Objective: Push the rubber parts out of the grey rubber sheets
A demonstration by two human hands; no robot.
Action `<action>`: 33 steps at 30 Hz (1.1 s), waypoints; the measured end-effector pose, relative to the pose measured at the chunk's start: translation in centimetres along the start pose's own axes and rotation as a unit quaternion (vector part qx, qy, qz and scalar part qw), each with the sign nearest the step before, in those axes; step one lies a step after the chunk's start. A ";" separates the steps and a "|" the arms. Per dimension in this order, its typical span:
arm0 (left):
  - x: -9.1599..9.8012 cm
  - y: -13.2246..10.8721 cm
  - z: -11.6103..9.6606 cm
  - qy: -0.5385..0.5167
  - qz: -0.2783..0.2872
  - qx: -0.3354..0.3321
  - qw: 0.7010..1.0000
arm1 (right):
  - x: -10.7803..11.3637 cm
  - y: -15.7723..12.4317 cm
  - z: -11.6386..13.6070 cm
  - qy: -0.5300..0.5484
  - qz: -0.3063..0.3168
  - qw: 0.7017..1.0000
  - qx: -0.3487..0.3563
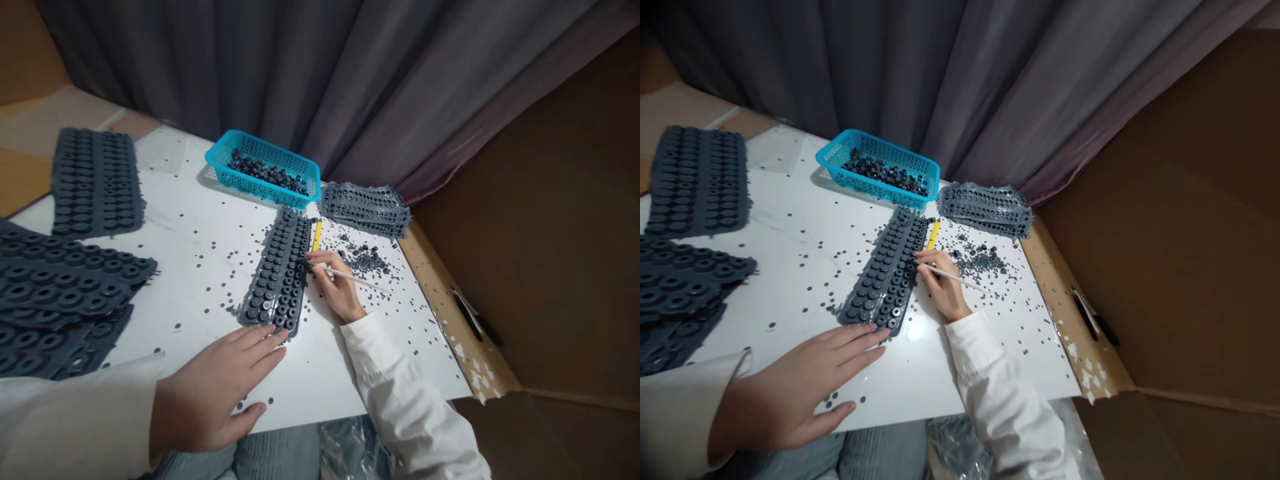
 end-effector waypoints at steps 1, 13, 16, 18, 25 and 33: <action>0.0 0.0 0.0 0.002 0.003 0.000 1.000 | -0.6 0.0 0.6 0.008 0.021 1.000 0.018; -0.3 -0.2 0.1 -0.001 0.003 0.003 1.000 | -1.6 -0.3 1.3 -0.084 0.054 0.991 0.093; -0.4 -0.1 0.1 0.009 0.014 0.005 1.000 | -1.9 -0.2 1.5 -0.132 0.059 0.982 0.121; -0.3 -0.1 0.1 0.006 0.013 0.004 1.000 | -2.4 -0.1 1.8 -0.165 0.069 0.973 0.148; -0.2 -0.1 0.2 0.013 0.019 0.011 1.000 | -1.0 1.3 0.3 -0.229 -0.008 0.964 0.136; -0.2 0.0 0.2 0.013 0.024 0.013 1.000 | 0.6 1.7 -1.1 -0.103 -0.022 0.993 0.043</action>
Point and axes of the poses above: each hand's wrist, its own y-axis towards the middle knuckle, its own x-axis out of the back of the hand, z = x × y, the point moved 9 cm from there along y, towards the middle knuckle, and after that the axes turned 9 degrees about -y, right-handed, at the moved point
